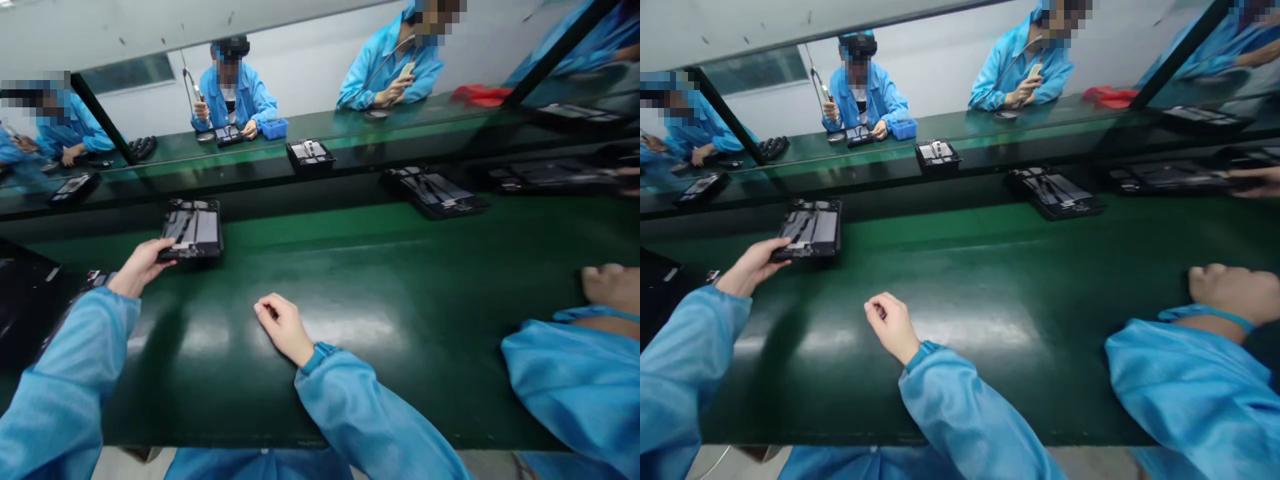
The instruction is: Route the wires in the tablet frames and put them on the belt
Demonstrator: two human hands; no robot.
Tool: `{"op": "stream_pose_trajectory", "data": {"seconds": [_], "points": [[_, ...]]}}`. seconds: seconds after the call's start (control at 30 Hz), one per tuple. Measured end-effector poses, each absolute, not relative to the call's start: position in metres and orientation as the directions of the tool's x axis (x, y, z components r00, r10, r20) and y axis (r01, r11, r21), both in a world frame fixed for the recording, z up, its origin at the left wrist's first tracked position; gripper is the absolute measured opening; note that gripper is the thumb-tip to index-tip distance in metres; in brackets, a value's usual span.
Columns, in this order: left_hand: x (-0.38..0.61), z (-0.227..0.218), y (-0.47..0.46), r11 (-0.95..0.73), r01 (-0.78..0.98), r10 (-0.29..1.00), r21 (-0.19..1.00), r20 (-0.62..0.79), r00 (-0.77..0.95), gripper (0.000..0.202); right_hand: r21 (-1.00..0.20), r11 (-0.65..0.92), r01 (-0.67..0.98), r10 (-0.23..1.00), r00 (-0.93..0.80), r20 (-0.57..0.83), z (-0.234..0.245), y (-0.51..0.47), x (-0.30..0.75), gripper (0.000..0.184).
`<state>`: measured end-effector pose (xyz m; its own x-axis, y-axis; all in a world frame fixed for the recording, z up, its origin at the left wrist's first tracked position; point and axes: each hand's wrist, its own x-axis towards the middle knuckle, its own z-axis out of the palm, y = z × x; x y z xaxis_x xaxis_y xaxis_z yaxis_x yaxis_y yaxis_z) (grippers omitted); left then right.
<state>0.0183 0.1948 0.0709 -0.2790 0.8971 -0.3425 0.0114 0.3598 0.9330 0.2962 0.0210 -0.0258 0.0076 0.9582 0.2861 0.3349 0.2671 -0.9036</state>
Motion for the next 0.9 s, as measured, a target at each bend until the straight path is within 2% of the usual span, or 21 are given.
{"op": "stream_pose_trajectory", "data": {"seconds": [0.07,0.17,0.27,0.33,0.43,0.5,0.57,0.73,0.9], "points": [[0.024,0.063,0.138,0.354,0.017,0.928,0.935,-0.349,-0.133,0.022,-0.918,0.252,0.305,0.949,0.106,0.296,-0.025,0.025,0.296,0.021],[0.033,0.042,0.048,0.398,-0.023,0.917,0.917,-0.398,-0.024,0.032,-0.930,0.232,0.284,0.936,0.195,0.293,-0.028,0.030,0.295,0.019],[0.040,0.020,-0.020,0.467,0.003,0.879,0.884,-0.464,0.105,0.038,-0.923,0.245,0.297,0.930,0.195,0.310,-0.035,0.033,0.296,0.023],[0.040,0.012,-0.045,0.433,0.081,0.885,0.898,-0.441,0.149,0.044,-0.912,0.257,0.320,0.930,0.174,0.323,-0.039,0.034,0.297,0.025],[0.032,0.013,-0.061,0.253,0.381,0.924,0.889,-0.339,0.177,0.062,-0.884,0.260,0.388,0.936,0.125,0.330,-0.041,0.035,0.299,0.027],[0.025,0.016,-0.066,0.117,0.579,0.928,0.807,-0.296,0.225,0.086,-0.866,0.258,0.429,0.940,0.096,0.328,-0.042,0.036,0.299,0.030],[0.022,0.017,-0.068,0.040,0.695,0.928,0.718,-0.284,0.241,0.100,-0.858,0.244,0.452,0.947,0.079,0.311,-0.042,0.036,0.300,0.035],[0.032,0.001,-0.071,-0.019,0.788,0.952,0.615,-0.229,0.201,0.098,-0.861,0.204,0.467,0.971,0.015,0.238,-0.043,0.034,0.299,0.046],[0.041,-0.009,-0.070,-0.037,0.806,0.966,0.590,-0.187,0.182,0.104,-0.819,0.230,0.526,0.964,-0.009,0.266,-0.043,0.050,0.296,0.050]]}}
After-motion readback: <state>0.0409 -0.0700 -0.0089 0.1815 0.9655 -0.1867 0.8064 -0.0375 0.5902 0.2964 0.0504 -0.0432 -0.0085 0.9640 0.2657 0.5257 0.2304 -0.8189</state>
